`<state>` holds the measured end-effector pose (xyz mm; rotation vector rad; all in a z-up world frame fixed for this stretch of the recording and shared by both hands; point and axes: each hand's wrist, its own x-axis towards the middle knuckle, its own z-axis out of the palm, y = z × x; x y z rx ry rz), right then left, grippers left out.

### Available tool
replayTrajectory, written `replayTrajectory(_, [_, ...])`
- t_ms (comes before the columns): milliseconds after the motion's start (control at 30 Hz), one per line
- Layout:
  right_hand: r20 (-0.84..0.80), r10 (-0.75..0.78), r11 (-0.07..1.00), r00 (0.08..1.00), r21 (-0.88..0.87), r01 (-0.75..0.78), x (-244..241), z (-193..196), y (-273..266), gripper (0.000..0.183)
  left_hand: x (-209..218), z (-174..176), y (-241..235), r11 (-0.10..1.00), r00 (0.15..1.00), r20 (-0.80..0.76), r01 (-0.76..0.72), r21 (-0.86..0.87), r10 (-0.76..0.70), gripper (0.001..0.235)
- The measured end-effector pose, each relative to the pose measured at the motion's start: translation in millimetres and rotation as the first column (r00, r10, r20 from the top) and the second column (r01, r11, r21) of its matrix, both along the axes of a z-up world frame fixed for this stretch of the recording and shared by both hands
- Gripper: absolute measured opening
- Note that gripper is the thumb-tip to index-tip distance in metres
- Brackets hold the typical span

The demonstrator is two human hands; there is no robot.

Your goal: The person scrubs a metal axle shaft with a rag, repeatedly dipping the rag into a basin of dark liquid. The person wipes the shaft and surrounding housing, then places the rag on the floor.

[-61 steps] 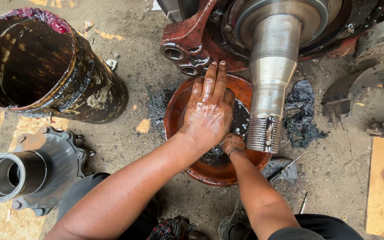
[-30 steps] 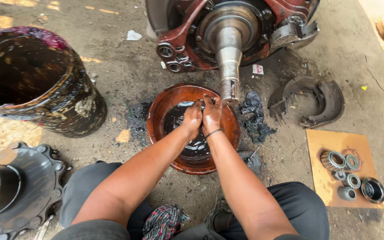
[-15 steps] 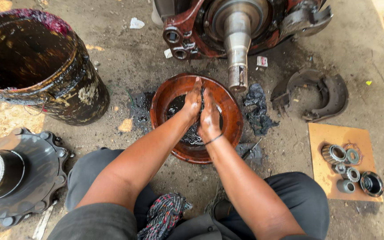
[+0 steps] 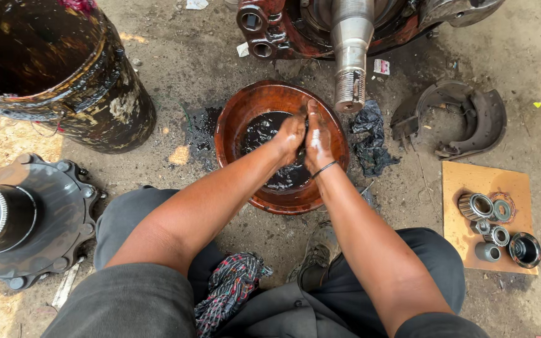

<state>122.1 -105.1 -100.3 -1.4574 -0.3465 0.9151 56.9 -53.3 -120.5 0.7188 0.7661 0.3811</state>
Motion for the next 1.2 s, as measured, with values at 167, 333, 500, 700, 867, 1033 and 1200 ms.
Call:
replayTrajectory(167, [-0.073,-0.043,0.972,0.996,0.228,0.059,-19,-14,-4,0.037,19,-25,25,0.956,0.936,0.235,-0.217,-0.199,0.261,0.064])
replayTrajectory(333, [-0.113,-0.006,0.924,0.994,0.38,0.048,-28,-8,-2,0.021,45,-81,41,0.871,0.846,0.277,-0.488,0.056,0.456,0.052])
replayTrajectory(500, [0.075,-0.097,0.937,0.992,0.342,0.066,-11,-36,14,0.014,33,-70,42,0.549,0.832,-0.32,0.022,0.835,0.454,0.041])
replayTrajectory(700, [0.96,0.029,1.0,0.28,-0.028,-0.009,37,-102,32,0.02,-1,10,38,0.905,0.894,-0.376,-0.071,0.419,0.244,0.046])
replayTrajectory(867, [0.897,0.131,0.991,0.423,-0.11,-0.075,67,-131,40,0.021,-13,35,33,0.847,0.827,-0.501,0.058,0.528,0.256,0.042])
replayTrajectory(1033, [0.911,0.407,0.904,-0.06,-0.393,0.169,79,-108,39,0.032,-10,46,33,0.817,0.883,-0.436,0.118,0.565,0.174,0.038])
replayTrajectory(1200, [0.732,0.025,0.998,0.681,0.016,-0.054,79,-85,43,0.027,-4,60,31,0.74,0.876,-0.434,0.148,0.656,0.21,0.038])
